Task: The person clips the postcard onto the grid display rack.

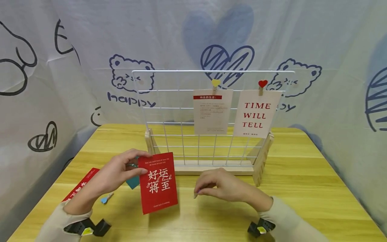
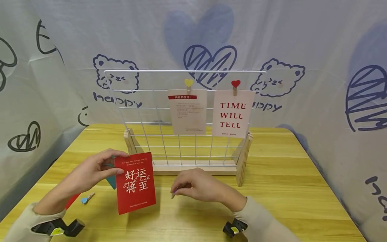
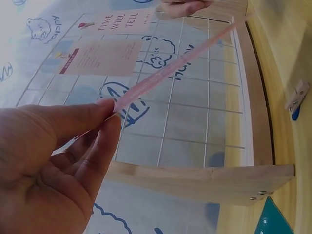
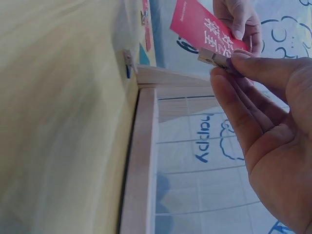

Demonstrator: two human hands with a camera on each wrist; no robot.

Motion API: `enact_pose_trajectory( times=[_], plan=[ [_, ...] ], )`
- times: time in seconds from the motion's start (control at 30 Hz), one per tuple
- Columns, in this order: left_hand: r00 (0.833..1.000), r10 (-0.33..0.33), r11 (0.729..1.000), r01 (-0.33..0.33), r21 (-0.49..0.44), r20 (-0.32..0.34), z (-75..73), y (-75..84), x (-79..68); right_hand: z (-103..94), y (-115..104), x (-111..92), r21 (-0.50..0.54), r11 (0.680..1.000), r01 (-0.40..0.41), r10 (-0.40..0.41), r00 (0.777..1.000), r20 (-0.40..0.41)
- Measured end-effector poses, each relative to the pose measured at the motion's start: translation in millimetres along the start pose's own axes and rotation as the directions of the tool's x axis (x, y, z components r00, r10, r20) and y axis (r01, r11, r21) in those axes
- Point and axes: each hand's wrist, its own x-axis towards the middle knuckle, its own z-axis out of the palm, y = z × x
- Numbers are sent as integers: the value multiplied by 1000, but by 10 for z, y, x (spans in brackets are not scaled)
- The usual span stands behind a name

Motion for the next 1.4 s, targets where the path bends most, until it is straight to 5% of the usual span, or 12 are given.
enact_pose_trajectory(
  times=[0.4,0.97,1.4],
  plan=[
    [992,69,993,-57,108,-110,-14,129,138,-250,-154,164,-40,996,-84,79,991,-110],
    [977,90,984,-57,169,-195,-40,313,276,-539,-383,474,-98,974,-202,157,924,-350],
    [953,98,982,-46,184,-288,-121,386,378,-727,-504,681,-111,982,-156,93,895,-437]
  ],
)
